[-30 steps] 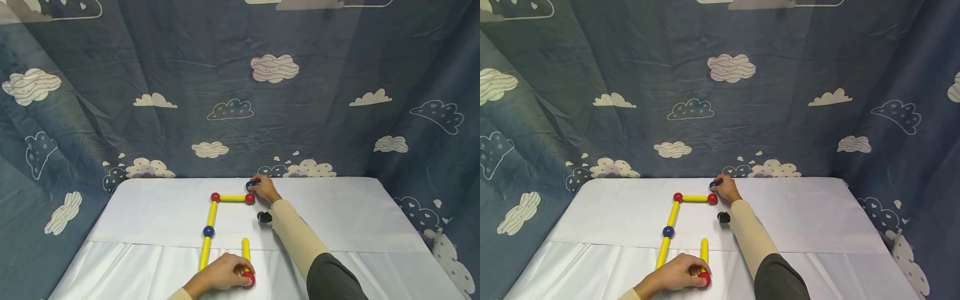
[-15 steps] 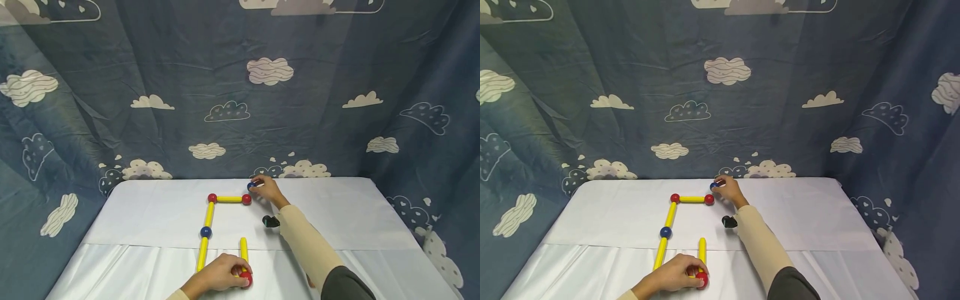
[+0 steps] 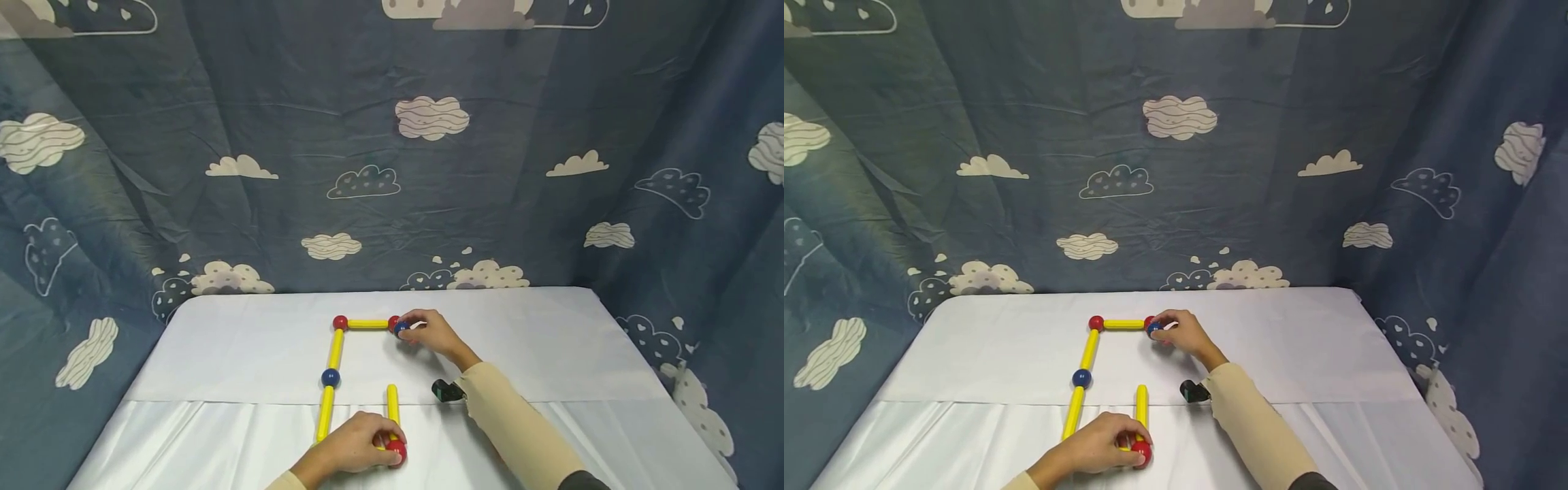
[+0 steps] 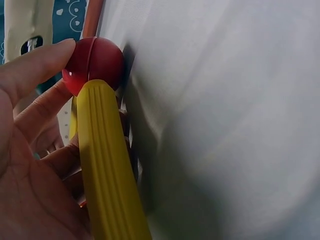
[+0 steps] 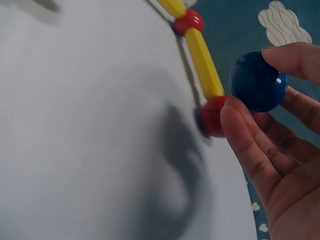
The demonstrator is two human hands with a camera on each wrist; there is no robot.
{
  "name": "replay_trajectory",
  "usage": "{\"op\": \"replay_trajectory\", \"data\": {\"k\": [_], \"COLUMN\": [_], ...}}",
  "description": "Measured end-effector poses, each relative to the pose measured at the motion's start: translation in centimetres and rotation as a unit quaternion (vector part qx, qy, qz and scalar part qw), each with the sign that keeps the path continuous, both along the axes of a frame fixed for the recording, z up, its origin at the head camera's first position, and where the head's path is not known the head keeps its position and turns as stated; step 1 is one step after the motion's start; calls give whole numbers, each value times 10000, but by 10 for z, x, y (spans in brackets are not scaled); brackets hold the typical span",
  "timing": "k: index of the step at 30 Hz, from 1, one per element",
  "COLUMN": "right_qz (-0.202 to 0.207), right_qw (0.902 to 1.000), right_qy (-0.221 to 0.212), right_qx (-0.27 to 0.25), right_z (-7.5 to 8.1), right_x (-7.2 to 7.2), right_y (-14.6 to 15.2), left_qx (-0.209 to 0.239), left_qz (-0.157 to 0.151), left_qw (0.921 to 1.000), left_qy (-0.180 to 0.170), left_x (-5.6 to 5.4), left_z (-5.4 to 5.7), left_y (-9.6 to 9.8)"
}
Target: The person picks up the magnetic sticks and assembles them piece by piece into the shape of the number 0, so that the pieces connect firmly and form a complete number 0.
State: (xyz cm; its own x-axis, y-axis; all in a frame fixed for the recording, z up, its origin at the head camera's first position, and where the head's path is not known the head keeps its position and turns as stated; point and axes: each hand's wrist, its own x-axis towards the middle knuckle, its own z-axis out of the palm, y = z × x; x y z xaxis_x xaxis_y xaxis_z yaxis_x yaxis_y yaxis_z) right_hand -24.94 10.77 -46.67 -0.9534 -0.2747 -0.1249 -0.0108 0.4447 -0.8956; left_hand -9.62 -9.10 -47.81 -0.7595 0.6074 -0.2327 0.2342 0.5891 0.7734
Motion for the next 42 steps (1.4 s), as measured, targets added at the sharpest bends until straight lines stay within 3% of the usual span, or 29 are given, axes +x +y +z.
{"op": "replay_trajectory", "data": {"k": [7, 19, 31, 42], "right_qz": [345, 842, 887, 991], "right_qw": [9990, 9960, 9954, 9947], "right_qy": [-128, -265, -318, -278], "right_qx": [-244, -147, -157, -50], "right_z": [-10, -24, -28, -29], "right_x": [22, 40, 49, 52], "right_y": [-3, -6, -10, -10], "left_qx": [65, 149, 152, 167], "left_qz": [-63, -146, -225, -157], "left_qw": [9999, 9996, 9994, 9997], "left_qy": [60, 171, 205, -56], "left_x": [0, 0, -1, -2], "left_z": [0, -3, -1, -2], "left_y": [0, 2, 0, 0]}}
